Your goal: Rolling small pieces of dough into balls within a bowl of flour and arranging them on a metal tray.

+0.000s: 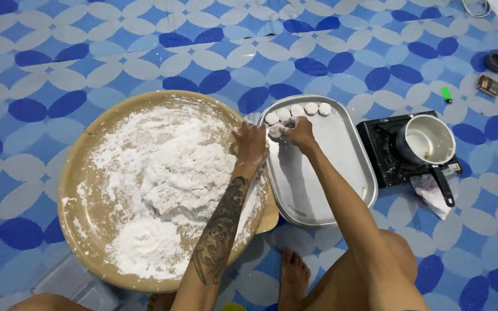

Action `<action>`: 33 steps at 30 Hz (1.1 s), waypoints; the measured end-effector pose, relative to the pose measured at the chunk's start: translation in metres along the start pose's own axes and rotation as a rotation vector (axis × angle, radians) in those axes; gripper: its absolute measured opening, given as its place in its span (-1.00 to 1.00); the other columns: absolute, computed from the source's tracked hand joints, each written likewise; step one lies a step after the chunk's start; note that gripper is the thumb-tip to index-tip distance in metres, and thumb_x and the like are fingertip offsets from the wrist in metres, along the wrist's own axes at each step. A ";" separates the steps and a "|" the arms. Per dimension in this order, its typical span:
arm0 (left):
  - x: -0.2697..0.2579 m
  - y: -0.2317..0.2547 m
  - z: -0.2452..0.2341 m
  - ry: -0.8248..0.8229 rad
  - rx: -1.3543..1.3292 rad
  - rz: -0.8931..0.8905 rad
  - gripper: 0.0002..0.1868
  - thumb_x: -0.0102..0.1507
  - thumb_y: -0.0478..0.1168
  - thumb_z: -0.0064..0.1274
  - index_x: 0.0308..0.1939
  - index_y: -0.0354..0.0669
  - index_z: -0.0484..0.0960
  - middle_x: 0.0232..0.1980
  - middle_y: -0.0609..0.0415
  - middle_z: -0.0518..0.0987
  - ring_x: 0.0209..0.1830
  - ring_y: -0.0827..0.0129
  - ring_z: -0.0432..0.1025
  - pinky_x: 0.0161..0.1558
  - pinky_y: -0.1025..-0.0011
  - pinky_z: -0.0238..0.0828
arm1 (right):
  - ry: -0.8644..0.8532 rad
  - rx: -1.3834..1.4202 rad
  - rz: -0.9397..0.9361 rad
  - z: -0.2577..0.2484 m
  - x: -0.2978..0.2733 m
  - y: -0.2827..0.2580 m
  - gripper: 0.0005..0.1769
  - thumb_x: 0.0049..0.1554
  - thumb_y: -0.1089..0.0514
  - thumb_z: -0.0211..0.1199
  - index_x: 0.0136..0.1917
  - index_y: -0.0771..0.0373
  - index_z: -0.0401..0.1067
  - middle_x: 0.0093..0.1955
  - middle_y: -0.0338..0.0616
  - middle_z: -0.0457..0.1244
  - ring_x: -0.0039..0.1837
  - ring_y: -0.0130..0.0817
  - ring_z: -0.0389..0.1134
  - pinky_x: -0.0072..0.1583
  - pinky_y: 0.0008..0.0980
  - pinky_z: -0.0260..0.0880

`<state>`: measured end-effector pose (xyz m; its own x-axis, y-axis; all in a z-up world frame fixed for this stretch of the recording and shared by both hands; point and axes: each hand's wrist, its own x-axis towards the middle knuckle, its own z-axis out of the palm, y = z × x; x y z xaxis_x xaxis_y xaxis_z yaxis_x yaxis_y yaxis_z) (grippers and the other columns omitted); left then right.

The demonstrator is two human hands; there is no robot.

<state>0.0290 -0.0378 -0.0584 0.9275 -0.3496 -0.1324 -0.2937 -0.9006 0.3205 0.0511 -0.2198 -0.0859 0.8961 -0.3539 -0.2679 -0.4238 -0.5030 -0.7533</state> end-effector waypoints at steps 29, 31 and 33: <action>-0.235 -0.175 -0.120 0.045 0.142 0.022 -0.13 -0.04 -0.15 0.48 0.33 -0.10 0.46 0.36 -0.19 0.35 0.42 -0.28 0.15 0.21 -0.60 0.11 | -0.491 -0.701 -0.546 -0.008 -0.243 -0.168 -0.40 -0.12 0.37 0.39 0.24 0.45 0.46 0.15 0.34 0.35 0.18 0.32 0.41 0.18 0.14 0.51; -0.247 -0.167 -0.117 0.023 0.148 -0.008 -0.10 -0.05 -0.14 0.50 0.35 -0.13 0.45 0.36 -0.27 0.36 0.43 -0.33 0.15 0.23 -0.58 0.08 | -0.464 -0.791 -0.673 0.003 -0.254 -0.159 -0.31 -0.19 0.34 0.43 0.26 0.41 0.46 0.18 0.30 0.33 0.19 0.30 0.41 0.19 0.10 0.51; -0.249 -0.160 -0.098 0.033 0.138 0.102 -0.06 -0.08 -0.18 0.51 0.35 -0.08 0.41 0.38 -0.19 0.31 0.47 -0.22 0.10 0.27 -0.49 0.10 | -0.361 -0.729 -0.788 0.014 -0.260 -0.142 -0.36 -0.14 0.32 0.43 0.24 0.43 0.45 0.19 0.27 0.31 0.23 0.25 0.38 0.22 0.03 0.44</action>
<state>-0.1327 0.2187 0.0150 0.8977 -0.4342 -0.0746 -0.4132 -0.8886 0.1989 -0.1200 -0.0448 0.0822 0.8828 0.4541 -0.1203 0.4060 -0.8664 -0.2908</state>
